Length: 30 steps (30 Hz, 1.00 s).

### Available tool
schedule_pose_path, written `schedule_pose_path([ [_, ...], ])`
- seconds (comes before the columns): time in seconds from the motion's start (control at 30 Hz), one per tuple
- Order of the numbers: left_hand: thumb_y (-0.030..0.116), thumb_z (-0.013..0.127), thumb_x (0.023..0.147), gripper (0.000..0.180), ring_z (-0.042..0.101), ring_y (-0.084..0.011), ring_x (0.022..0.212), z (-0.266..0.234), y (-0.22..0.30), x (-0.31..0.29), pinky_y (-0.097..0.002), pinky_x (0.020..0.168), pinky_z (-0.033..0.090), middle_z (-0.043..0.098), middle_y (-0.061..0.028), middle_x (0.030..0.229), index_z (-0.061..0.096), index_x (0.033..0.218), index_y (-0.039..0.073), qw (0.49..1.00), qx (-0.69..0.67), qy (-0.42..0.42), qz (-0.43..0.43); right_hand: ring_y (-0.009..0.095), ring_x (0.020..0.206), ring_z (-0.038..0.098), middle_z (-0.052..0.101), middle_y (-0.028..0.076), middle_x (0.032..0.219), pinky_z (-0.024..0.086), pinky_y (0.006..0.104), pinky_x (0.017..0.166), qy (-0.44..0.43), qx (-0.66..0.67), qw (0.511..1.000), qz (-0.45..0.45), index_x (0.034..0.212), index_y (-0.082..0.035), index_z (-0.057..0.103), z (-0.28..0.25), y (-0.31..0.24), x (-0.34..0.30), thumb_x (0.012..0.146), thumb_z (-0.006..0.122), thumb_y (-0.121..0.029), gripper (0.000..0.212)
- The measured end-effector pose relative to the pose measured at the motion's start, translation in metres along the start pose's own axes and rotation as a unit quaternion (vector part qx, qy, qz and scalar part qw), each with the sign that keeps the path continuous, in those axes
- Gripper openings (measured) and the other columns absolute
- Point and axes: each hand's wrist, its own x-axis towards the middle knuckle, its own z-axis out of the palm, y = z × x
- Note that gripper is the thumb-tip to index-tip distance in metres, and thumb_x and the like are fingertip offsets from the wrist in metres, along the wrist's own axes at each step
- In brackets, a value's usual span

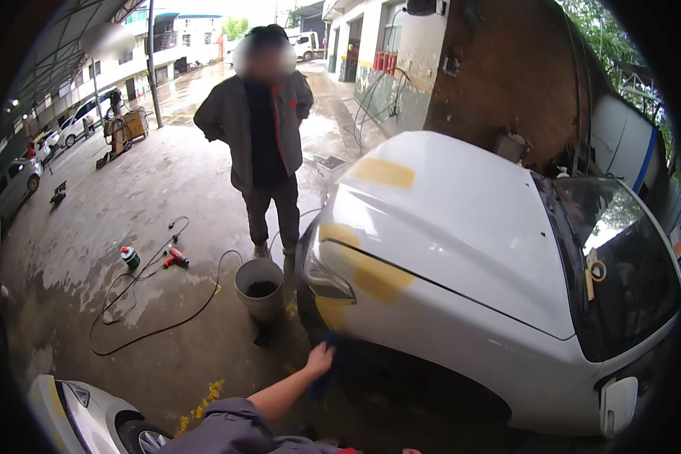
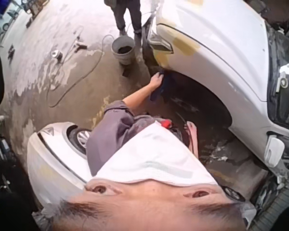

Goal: The person scrubs the front grille of a white car with a small black tool, then wipes the hood and front bumper with a blue cloth. The person repeatedly dips the cloth into a bucket of water and continues wiping the hood area.

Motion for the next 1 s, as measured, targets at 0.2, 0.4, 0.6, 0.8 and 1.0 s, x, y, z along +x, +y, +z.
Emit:
schedule_pose_path([
  [0.2, 0.04, 0.056, 0.104, 0.038, 0.059, -0.0128, 0.09, -0.061, 0.082, -0.114, -0.0342, 0.08, 0.051, 0.064, -0.0039, 0.098, 0.06, 0.117, 0.005, 0.894, -0.346, -0.274, -0.077, 0.019, 0.096, 0.068, 0.07, 0.014, 0.111, 0.054, 0.0311, 0.081, 0.004, -0.09, 0.987, -0.133, 0.135, -0.001, 0.056, 0.122, -0.182, -0.017, 0.1, 0.059, -0.02, 0.04],
  [0.4, 0.038, 0.058, 0.105, 0.046, 0.058, -0.0111, 0.107, -0.122, 0.142, -0.159, -0.0289, 0.096, 0.048, 0.063, -0.0022, 0.119, 0.055, 0.138, 0.006, 0.81, -0.429, -0.394, -0.066, 0.017, 0.104, 0.065, 0.069, 0.012, 0.119, 0.052, 0.0313, 0.09, -0.052, -0.023, 0.981, -0.185, 0.134, 0.001, 0.057, 0.149, -0.206, -0.014, 0.099, 0.059, -0.014, 0.038],
  [0.6, 0.029, 0.063, 0.103, 0.045, 0.059, -0.0115, 0.112, -0.141, 0.13, -0.151, -0.0292, 0.1, 0.047, 0.063, -0.004, 0.122, 0.053, 0.14, 0.005, 0.815, -0.454, -0.358, -0.035, 0.012, 0.094, 0.066, 0.073, 0.006, 0.105, 0.052, 0.0288, 0.086, -0.052, -0.019, 0.975, -0.217, 0.117, 0.002, 0.068, 0.154, -0.228, -0.026, 0.095, 0.062, -0.008, 0.025],
  [0.8, 0.021, 0.07, 0.098, 0.037, 0.061, -0.0109, 0.098, -0.139, 0.13, -0.132, -0.0274, 0.088, 0.051, 0.066, -0.0031, 0.107, 0.057, 0.127, 0.004, 0.848, -0.454, -0.272, 0.018, 0.026, 0.082, 0.067, 0.066, 0.012, 0.087, 0.052, 0.0341, 0.077, 0.069, -0.103, 0.906, -0.404, 0.101, 0.0, 0.07, 0.159, -0.266, -0.041, 0.086, 0.071, -0.007, 0.017],
  [1.0, 0.016, 0.075, 0.092, 0.036, 0.061, -0.0115, 0.088, -0.144, 0.118, -0.123, -0.0278, 0.079, 0.052, 0.066, -0.0049, 0.099, 0.058, 0.12, 0.003, 0.925, -0.322, -0.195, 0.055, 0.029, 0.091, 0.071, 0.071, 0.017, 0.101, 0.054, 0.035, 0.08, 0.053, -0.108, 0.899, -0.421, 0.113, -0.003, 0.068, 0.153, -0.327, -0.076, 0.094, 0.069, -0.016, 0.023],
])
